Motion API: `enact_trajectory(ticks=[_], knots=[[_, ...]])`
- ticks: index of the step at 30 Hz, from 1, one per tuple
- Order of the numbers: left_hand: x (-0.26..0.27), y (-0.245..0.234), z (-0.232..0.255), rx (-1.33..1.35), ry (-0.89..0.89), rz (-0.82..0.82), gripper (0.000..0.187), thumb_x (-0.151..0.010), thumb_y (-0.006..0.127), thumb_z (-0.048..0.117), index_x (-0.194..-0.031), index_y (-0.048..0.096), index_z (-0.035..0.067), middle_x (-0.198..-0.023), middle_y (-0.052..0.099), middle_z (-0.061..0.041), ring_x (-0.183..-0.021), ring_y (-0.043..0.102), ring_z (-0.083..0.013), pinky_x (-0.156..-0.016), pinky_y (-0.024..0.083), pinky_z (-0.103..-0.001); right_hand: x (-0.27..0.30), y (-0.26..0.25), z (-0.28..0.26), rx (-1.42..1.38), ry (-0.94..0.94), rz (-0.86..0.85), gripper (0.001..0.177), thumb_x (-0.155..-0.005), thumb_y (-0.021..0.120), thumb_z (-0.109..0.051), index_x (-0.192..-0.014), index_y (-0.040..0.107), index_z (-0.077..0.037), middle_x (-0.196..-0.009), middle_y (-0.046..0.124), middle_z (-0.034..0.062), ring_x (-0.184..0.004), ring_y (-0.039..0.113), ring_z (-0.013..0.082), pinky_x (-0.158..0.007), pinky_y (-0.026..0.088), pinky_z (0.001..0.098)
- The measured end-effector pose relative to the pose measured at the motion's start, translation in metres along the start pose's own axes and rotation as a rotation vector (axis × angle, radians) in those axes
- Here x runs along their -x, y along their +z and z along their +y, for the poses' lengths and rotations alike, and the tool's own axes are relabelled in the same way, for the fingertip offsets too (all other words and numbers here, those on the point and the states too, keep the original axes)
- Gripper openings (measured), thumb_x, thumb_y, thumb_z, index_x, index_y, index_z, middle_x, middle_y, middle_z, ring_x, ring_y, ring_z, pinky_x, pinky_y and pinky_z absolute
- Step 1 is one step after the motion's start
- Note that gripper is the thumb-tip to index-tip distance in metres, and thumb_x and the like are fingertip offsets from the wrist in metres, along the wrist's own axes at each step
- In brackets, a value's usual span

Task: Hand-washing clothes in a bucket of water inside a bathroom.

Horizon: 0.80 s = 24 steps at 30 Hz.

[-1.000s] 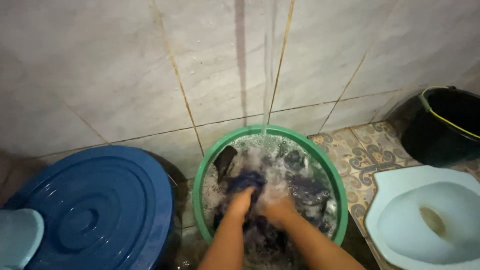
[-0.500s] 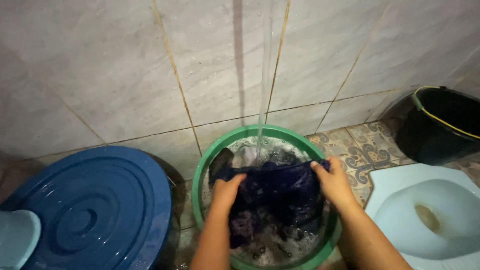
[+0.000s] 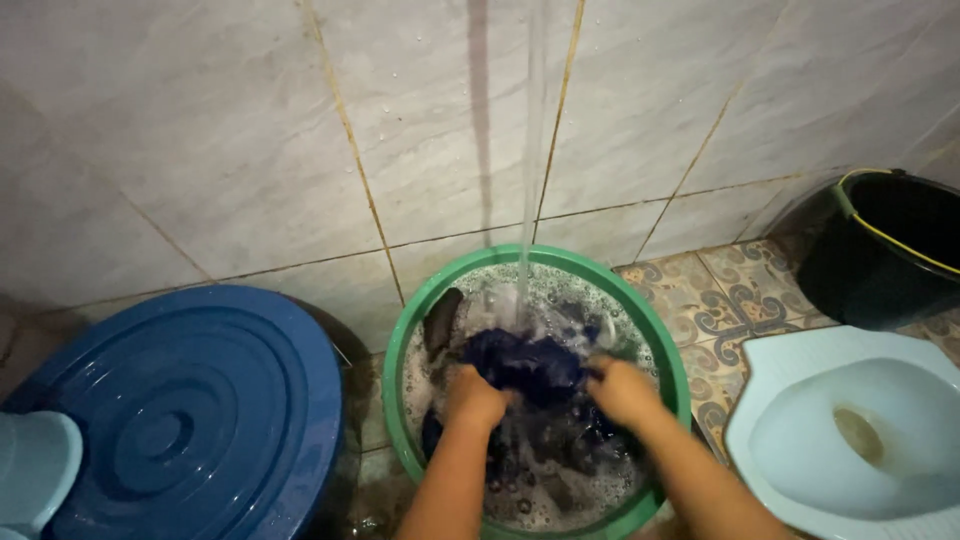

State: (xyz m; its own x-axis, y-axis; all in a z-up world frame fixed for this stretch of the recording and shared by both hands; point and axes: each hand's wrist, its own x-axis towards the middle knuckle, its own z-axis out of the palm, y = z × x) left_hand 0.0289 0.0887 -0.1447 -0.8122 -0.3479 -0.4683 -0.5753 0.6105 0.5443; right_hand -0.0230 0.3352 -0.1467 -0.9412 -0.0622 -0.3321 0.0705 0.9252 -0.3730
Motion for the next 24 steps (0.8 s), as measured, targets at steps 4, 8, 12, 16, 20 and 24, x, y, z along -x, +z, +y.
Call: enact_trajectory(ticks=[4, 8, 12, 16, 20, 24], knots=[[-0.010, -0.008, -0.005, 0.234, -0.041, 0.040, 0.079, -0.070, 0.088, 0.037, -0.133, 0.059, 0.000, -0.137, 0.065, -0.020, -0.127, 0.063, -0.0359, -0.103, 0.052, -0.044, -0.032, -0.011, 0.049, -0.446, -0.089, 0.033, 0.041, -0.086, 0.069, -0.029, -0.119, 0.071, -0.005, -0.126, 0.074, 0.0152, -0.117, 0.069, 0.0307, -0.104, 0.050, 0.0379], [0.004, -0.010, 0.000, 0.728, 0.190, -0.064, 0.077, -0.074, 0.082, 0.045, -0.131, 0.065, -0.004, -0.150, 0.050, -0.013, -0.132, 0.057, -0.0305, -0.105, 0.047, -0.042, 0.031, -0.058, -0.016, -1.277, -0.137, -0.030, 0.043, -0.082, 0.065, -0.023, -0.118, 0.070, -0.001, -0.121, 0.071, 0.0125, -0.108, 0.066, 0.0272, -0.098, 0.049, 0.0389], [0.024, -0.018, 0.018, 1.127, -0.001, -0.396, 0.073, -0.080, 0.069, 0.056, -0.141, 0.057, 0.019, -0.148, 0.057, -0.002, -0.134, 0.052, -0.0223, -0.109, 0.039, -0.042, 0.041, -0.027, -0.065, -0.613, -0.307, 0.382, 0.049, -0.099, 0.066, -0.039, -0.127, 0.059, 0.001, -0.126, 0.062, 0.0174, -0.117, 0.058, 0.0316, -0.098, 0.043, 0.0423], [-0.015, 0.024, -0.011, 1.485, -0.170, -0.659, 0.077, -0.085, 0.055, 0.069, -0.127, 0.071, 0.007, -0.128, 0.073, -0.012, -0.116, 0.067, -0.0292, -0.097, 0.050, -0.041, 0.100, 0.009, -0.137, -0.277, -0.536, 0.609, 0.034, -0.085, 0.070, -0.038, -0.087, 0.066, -0.004, -0.097, 0.067, 0.0196, -0.095, 0.062, 0.0407, -0.079, 0.048, 0.0496], [-0.010, 0.026, -0.011, 1.600, -0.160, -0.699, 0.065, -0.090, 0.061, 0.067, -0.114, 0.071, 0.007, -0.103, 0.075, -0.012, -0.091, 0.070, -0.0295, -0.085, 0.056, -0.044, 0.033, 0.029, -0.117, -0.287, -0.397, 0.591, 0.042, -0.092, 0.064, -0.044, -0.079, 0.068, -0.004, -0.086, 0.067, 0.0228, -0.084, 0.063, 0.0452, -0.074, 0.049, 0.0526], [0.011, 0.026, 0.008, 1.451, -0.110, -0.684, 0.054, -0.090, 0.064, 0.052, -0.116, 0.078, 0.007, -0.107, 0.079, -0.005, -0.093, 0.072, -0.0233, -0.088, 0.058, -0.036, -0.055, 0.049, -0.065, -0.377, -0.046, 0.336, 0.056, -0.097, 0.059, -0.054, -0.087, 0.074, -0.001, -0.088, 0.070, 0.0283, -0.087, 0.068, 0.0467, -0.078, 0.053, 0.0507]])
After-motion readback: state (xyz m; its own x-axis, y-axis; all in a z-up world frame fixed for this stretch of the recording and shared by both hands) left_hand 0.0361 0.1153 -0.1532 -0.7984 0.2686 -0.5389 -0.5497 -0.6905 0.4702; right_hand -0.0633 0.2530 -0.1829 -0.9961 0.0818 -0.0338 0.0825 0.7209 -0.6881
